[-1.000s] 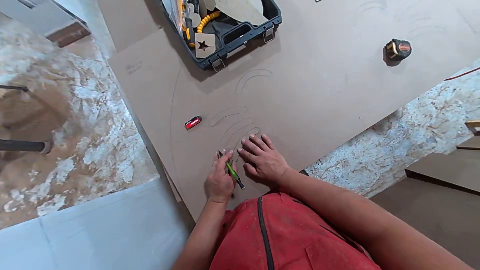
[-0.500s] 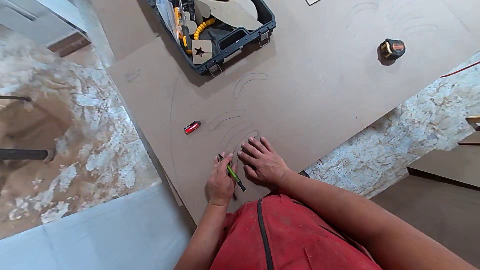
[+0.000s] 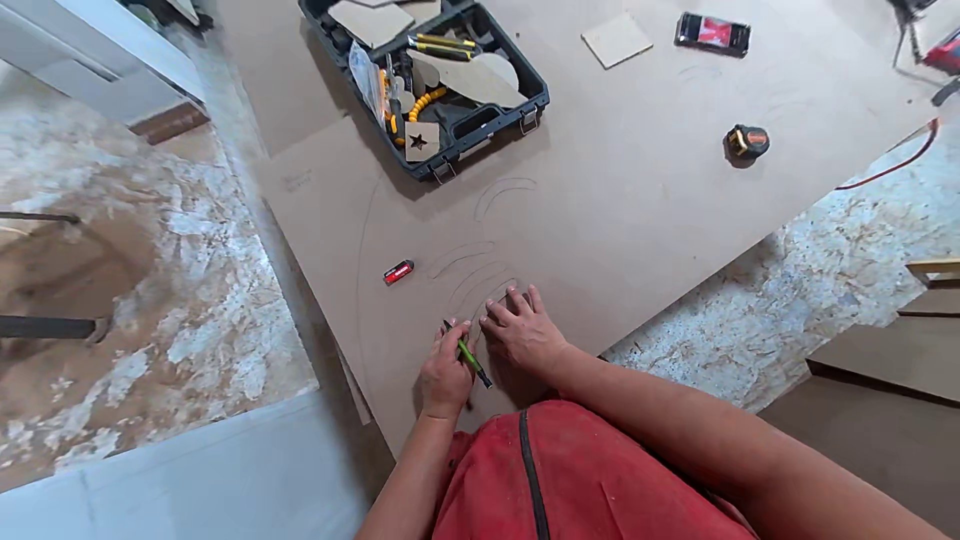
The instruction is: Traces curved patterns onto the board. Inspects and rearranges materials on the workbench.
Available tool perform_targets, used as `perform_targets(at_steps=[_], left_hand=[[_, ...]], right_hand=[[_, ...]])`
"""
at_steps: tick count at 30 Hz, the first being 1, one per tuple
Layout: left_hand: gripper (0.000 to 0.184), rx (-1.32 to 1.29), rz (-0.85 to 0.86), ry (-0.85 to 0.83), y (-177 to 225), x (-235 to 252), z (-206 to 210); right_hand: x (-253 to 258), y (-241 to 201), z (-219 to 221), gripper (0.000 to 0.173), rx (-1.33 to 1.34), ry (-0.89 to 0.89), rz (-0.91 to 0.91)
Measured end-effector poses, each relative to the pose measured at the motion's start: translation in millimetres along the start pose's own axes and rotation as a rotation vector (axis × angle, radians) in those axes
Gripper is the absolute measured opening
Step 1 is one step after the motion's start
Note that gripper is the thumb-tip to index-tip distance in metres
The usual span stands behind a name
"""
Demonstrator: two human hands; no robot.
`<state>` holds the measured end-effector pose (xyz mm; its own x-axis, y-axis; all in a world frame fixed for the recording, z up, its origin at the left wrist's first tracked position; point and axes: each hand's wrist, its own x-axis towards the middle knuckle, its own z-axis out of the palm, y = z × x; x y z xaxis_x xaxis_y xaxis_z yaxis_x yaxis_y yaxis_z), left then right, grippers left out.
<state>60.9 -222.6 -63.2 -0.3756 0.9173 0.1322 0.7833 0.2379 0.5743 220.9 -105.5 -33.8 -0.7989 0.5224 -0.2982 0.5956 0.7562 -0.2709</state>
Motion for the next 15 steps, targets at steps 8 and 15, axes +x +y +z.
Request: perform_targets(at_steps=[8,15], left_hand=[[0.038,-0.331,-0.223,-0.232,23.9,75.7,-26.1],[0.026,-0.375,-0.188,-0.429,45.1,137.2,23.0]], right_hand=[[16.8,-5.3,-36.3,0.049,0.021,-0.244,0.008],[15.5,-4.8,-34.1,0.044,0.050,-0.318,0.050]])
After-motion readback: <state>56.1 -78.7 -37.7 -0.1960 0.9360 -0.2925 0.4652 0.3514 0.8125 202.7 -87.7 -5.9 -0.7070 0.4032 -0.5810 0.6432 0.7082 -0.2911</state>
